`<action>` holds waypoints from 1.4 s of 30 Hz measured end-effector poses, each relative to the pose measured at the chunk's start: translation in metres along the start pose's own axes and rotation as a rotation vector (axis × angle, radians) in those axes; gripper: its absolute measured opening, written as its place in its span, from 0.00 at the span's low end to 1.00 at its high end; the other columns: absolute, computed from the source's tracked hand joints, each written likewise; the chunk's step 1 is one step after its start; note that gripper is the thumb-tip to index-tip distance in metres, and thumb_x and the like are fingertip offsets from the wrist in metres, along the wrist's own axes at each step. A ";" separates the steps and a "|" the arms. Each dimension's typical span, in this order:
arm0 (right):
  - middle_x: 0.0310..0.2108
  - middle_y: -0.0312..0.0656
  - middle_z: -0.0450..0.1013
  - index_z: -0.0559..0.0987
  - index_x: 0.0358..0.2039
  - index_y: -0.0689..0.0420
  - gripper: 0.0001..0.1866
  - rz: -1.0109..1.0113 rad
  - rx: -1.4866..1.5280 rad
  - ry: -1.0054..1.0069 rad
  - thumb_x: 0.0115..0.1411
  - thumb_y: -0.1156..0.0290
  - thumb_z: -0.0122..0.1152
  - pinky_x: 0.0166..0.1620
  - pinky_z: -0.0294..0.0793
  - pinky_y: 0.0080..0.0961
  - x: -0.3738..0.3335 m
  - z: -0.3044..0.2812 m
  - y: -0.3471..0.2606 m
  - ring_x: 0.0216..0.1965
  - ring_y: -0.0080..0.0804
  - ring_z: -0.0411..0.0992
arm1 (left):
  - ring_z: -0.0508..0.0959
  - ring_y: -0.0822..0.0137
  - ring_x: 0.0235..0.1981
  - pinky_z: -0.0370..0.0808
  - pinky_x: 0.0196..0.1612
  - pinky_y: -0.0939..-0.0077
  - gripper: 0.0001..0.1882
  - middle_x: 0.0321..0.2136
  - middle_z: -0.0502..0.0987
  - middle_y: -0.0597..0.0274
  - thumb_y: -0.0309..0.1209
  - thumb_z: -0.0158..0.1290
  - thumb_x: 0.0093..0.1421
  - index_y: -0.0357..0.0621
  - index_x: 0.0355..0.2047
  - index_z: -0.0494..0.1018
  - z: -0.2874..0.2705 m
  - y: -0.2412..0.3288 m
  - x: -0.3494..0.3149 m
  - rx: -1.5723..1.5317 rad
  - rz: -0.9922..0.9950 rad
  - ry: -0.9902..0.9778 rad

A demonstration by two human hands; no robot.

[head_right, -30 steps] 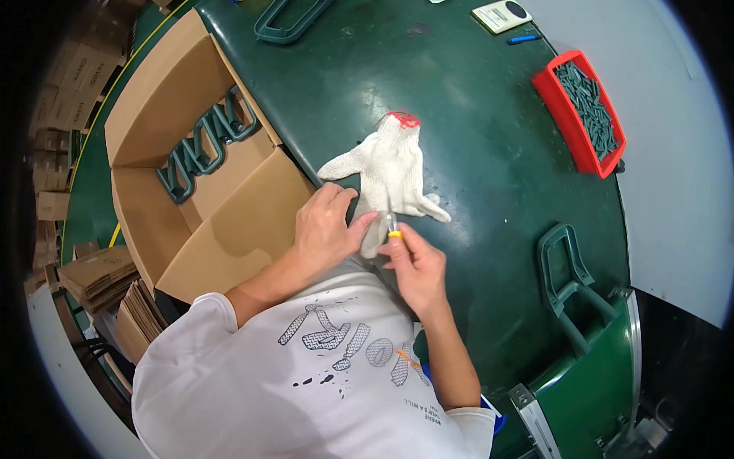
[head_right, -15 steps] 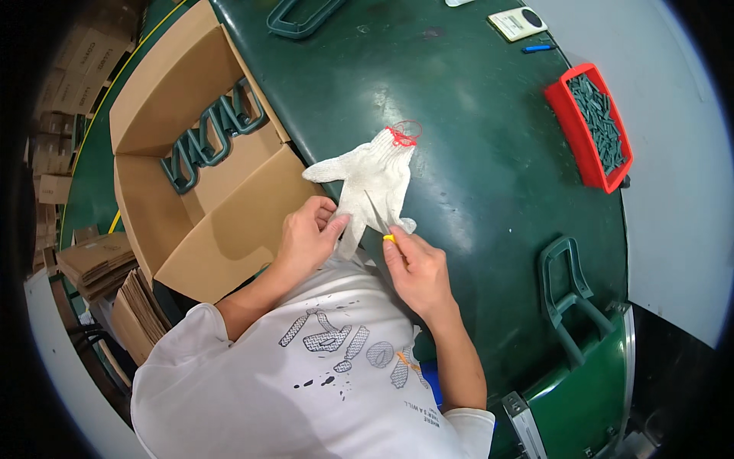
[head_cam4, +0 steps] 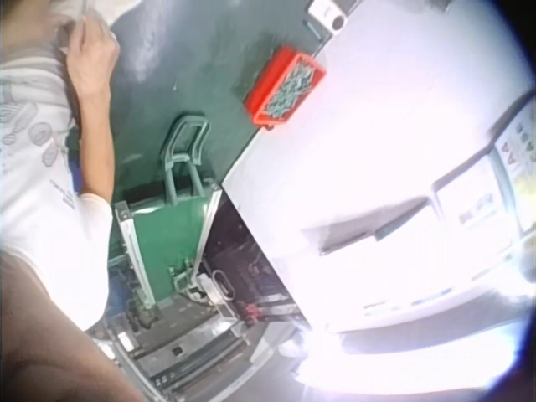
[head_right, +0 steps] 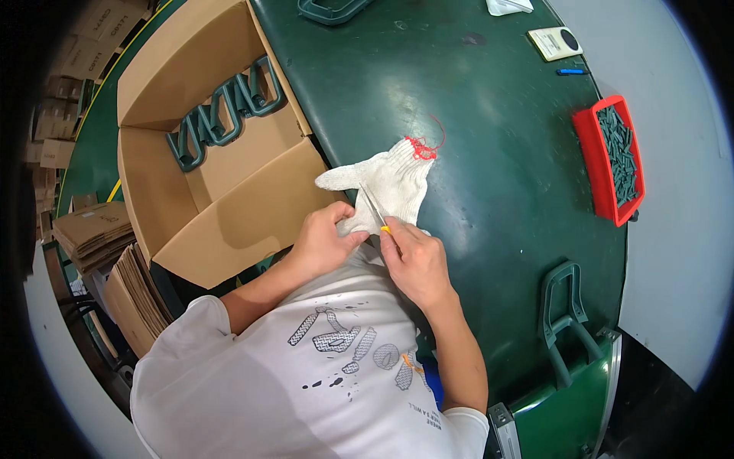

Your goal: The recorder uses a utility knife to cut fingers off a knit glove and then fits them over the ends of green plastic U-shaped handles to provide padding.

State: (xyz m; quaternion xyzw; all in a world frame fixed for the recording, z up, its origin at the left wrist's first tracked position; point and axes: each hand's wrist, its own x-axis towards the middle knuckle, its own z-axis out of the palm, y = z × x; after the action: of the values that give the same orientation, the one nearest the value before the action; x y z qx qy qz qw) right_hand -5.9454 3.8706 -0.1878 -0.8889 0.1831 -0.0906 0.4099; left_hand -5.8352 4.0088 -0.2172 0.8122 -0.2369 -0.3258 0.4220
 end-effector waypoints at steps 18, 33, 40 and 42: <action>0.22 0.48 0.73 0.78 0.40 0.66 0.12 0.220 0.028 0.168 0.57 0.74 0.59 0.26 0.70 0.30 -0.013 -0.019 0.008 0.19 0.38 0.71 | 0.78 0.56 0.23 0.73 0.29 0.66 0.13 0.20 0.77 0.51 0.32 0.61 0.51 0.36 0.33 0.77 -0.025 0.045 0.037 0.213 0.179 -0.283; 0.20 0.46 0.72 0.79 0.38 0.64 0.11 -0.006 -0.189 -0.063 0.54 0.75 0.59 0.25 0.72 0.33 -0.018 0.002 -0.007 0.20 0.41 0.71 | 0.74 0.69 0.14 0.70 0.19 0.73 0.10 0.21 0.78 0.56 0.31 0.54 0.60 0.35 0.36 0.72 -0.009 0.008 0.009 -0.117 -0.100 -0.091; 0.20 0.45 0.72 0.79 0.38 0.64 0.11 -0.016 -0.275 -0.070 0.53 0.76 0.59 0.24 0.72 0.33 -0.017 0.007 -0.007 0.18 0.41 0.71 | 0.77 0.49 0.22 0.73 0.25 0.61 0.12 0.20 0.75 0.47 0.30 0.57 0.54 0.35 0.35 0.70 -0.007 0.006 0.001 0.379 0.299 0.079; 0.19 0.45 0.72 0.79 0.38 0.64 0.11 -0.005 -0.300 -0.084 0.53 0.75 0.59 0.24 0.72 0.33 -0.016 0.007 -0.010 0.18 0.42 0.71 | 0.77 0.49 0.24 0.73 0.26 0.59 0.12 0.22 0.76 0.47 0.28 0.57 0.53 0.35 0.35 0.69 -0.009 0.011 0.001 0.363 0.361 0.086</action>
State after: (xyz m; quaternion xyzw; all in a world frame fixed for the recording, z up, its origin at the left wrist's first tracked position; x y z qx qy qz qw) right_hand -5.9557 3.8878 -0.1847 -0.9436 0.1751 -0.0258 0.2799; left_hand -5.8289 4.0073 -0.2041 0.8323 -0.4144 -0.1627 0.3301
